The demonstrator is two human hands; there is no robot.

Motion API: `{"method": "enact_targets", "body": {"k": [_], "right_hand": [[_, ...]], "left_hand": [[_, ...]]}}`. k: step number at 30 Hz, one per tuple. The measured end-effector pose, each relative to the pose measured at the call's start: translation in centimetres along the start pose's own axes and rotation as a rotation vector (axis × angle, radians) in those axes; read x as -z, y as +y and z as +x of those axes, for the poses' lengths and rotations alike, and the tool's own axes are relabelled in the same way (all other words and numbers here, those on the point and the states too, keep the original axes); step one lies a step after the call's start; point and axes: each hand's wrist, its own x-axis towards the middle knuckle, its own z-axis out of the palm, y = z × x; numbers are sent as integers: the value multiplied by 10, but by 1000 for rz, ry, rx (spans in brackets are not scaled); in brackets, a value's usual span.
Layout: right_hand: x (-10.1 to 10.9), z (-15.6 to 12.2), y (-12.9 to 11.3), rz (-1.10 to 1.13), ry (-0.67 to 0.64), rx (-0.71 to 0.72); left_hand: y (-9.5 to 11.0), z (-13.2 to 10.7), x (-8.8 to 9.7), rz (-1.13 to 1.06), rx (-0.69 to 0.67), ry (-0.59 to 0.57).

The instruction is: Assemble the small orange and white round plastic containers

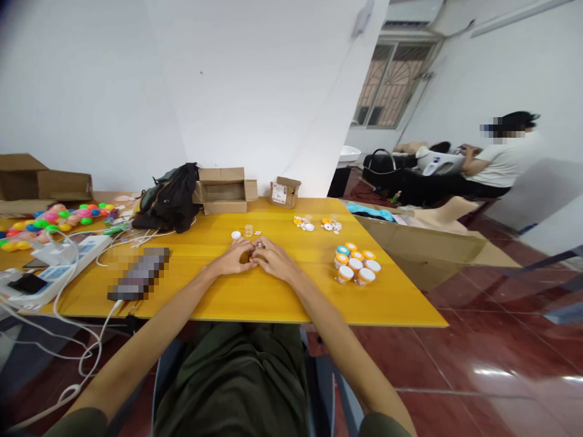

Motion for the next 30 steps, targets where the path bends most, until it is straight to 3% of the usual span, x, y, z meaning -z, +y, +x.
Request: {"method": "enact_targets", "body": {"k": [9, 17, 20, 25, 30], "right_hand": [[-9, 4, 8, 80, 6, -53], [-10, 8, 34, 117, 214, -213], [-12, 14, 43, 58, 188, -262], [-17, 22, 47, 14, 92, -203], [-17, 25, 44, 12, 53, -209]], "left_hand": [[-2, 0, -1, -8, 1, 7], [3, 0, 5, -24, 42, -10], [3, 0, 6, -25, 54, -2], [4, -2, 6, -44, 71, 17], [2, 0, 7, -71, 136, 142]]}}
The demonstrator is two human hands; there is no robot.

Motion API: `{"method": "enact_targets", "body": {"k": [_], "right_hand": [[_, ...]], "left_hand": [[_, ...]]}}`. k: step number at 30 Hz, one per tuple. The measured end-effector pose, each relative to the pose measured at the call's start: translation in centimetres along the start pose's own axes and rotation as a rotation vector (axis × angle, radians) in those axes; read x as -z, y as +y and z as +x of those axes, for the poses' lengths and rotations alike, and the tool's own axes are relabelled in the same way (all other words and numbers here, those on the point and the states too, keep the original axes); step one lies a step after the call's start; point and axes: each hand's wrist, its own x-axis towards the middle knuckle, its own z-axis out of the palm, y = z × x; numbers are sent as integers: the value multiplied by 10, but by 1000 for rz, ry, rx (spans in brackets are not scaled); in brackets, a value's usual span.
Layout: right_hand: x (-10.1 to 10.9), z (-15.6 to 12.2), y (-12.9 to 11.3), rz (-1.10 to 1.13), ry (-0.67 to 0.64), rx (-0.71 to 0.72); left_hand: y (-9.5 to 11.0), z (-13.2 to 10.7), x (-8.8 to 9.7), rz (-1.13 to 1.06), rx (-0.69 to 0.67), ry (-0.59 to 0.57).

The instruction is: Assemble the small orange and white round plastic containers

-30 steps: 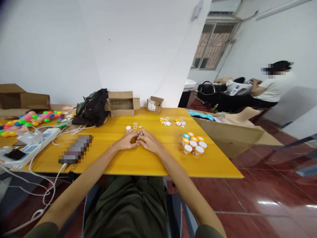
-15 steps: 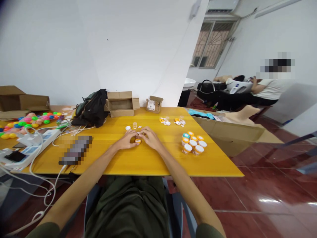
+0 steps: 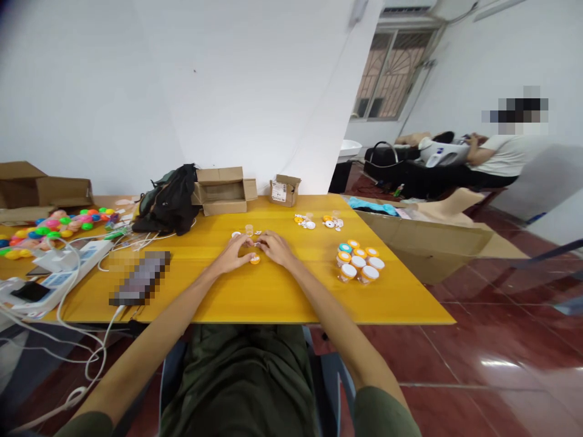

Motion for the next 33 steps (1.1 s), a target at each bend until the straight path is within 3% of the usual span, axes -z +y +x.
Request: {"method": "enact_targets", "body": {"k": [5, 13, 18, 33], "right_hand": [[1, 0, 1, -47, 31, -83], [1, -2, 5, -100, 62, -137], [1, -1, 4, -95, 63, -110], [0, 0, -12, -5, -4, -1]], "left_hand": [[-5, 3, -2, 98, 101, 137], [-12, 2, -7, 190, 112, 120], [-19, 5, -11, 98, 72, 92], [-26, 8, -22, -185, 137, 162]]}}
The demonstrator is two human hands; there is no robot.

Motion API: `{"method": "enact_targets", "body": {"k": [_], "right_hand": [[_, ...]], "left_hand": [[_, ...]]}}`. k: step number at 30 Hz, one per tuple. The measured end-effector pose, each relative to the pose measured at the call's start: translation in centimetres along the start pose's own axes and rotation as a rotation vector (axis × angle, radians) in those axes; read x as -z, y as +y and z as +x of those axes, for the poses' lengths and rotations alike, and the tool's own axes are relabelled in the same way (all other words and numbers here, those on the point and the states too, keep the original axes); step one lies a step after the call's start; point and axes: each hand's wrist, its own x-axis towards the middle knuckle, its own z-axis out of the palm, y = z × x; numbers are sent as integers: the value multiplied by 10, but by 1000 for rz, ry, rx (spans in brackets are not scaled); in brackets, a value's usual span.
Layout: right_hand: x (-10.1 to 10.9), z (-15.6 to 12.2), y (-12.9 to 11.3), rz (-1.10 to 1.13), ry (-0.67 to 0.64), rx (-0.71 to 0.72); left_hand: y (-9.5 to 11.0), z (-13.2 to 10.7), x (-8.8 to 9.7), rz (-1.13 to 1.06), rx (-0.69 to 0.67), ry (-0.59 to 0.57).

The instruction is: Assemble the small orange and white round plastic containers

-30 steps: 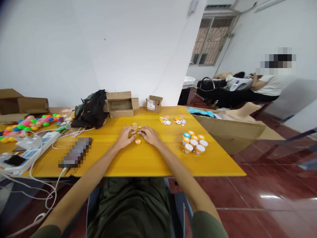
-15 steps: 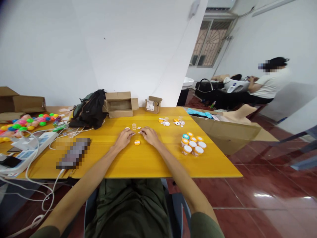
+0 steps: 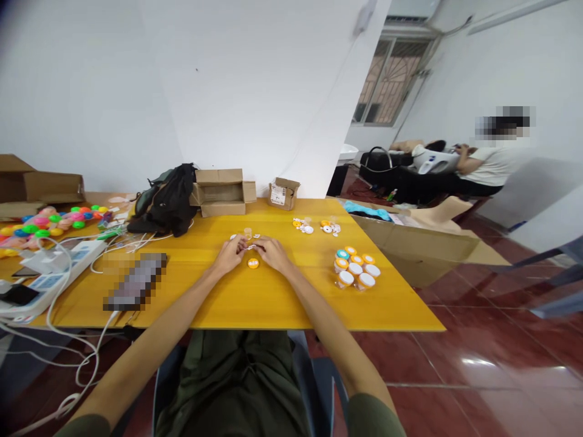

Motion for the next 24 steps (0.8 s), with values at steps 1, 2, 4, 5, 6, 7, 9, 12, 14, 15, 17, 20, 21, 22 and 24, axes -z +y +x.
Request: {"method": "enact_targets", "body": {"k": [1, 2, 4, 5, 6, 7, 9, 12, 14, 15, 17, 20, 21, 22, 24], "right_hand": [[-1, -1, 0, -3, 6, 7], [-1, -2, 0, -6, 13, 15], [-2, -5, 1, -11, 27, 28], [-2, -6, 1, -14, 31, 33], [-2, -6, 0, -19, 33, 37], [-2, -7, 0, -26, 31, 43], [-1, -7, -1, -50, 31, 58], [-1, -4, -2, -106, 36, 83], [-2, -3, -2, -153, 31, 93], [-2, -2, -3, -176, 24, 99], [-3, -2, -3, -211, 2, 112], [-1, -5, -4, -234, -24, 117], [0, -7, -4, -239, -24, 106], [1, -8, -4, -240, -31, 97], [3, -10, -3, -243, -52, 87]], "left_hand": [[-1, 0, 0, -12, 2, 0], [-1, 0, 0, -22, 4, -1], [-1, 0, 0, -31, 3, -11], [0, 0, 0, -31, 1, -16], [1, 0, 0, -28, -1, -22], [3, 0, 0, -22, -3, -25], [6, -1, 1, -12, -12, -27], [9, -1, 1, -18, -39, -42], [9, -1, 0, -30, -47, -53], [9, -1, 0, -36, -45, -57], [9, -1, -1, -44, -33, -59], [9, -1, -2, -43, -16, -55], [9, -1, -2, -40, -15, -58], [9, -1, -2, -40, -18, -62], [10, -1, -3, -39, -15, -72]]}}
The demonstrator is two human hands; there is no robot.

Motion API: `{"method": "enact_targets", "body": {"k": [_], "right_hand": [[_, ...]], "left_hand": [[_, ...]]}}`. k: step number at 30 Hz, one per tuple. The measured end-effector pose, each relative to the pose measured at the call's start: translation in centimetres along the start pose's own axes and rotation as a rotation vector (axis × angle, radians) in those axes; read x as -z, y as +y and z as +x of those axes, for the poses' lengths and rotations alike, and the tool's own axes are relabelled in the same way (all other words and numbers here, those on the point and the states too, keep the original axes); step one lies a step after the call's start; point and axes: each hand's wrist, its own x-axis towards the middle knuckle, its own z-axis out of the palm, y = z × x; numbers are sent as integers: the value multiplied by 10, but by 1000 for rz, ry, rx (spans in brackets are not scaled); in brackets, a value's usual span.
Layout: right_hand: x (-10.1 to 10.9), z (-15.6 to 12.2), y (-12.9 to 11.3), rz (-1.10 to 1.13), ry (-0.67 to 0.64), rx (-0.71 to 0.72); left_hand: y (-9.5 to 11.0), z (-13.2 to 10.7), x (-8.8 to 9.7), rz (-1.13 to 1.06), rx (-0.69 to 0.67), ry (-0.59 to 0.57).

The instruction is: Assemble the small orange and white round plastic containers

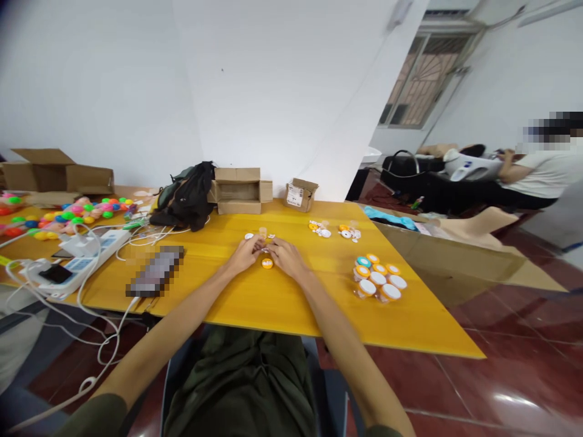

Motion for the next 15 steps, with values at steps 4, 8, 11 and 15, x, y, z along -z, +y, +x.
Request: {"method": "enact_targets", "body": {"k": [4, 8, 11, 15], "right_hand": [[0, -3, 3, 9, -13, 32], [-1, -3, 3, 24, 7, 51], [0, -4, 2, 29, 24, 59], [0, -5, 2, 44, 71, 65]], "left_hand": [[1, 0, -1, 0, 15, 9], [3, 0, -1, -14, 10, 11], [4, -1, 0, -31, 10, 10], [5, -2, -1, -58, 5, 10]]}}
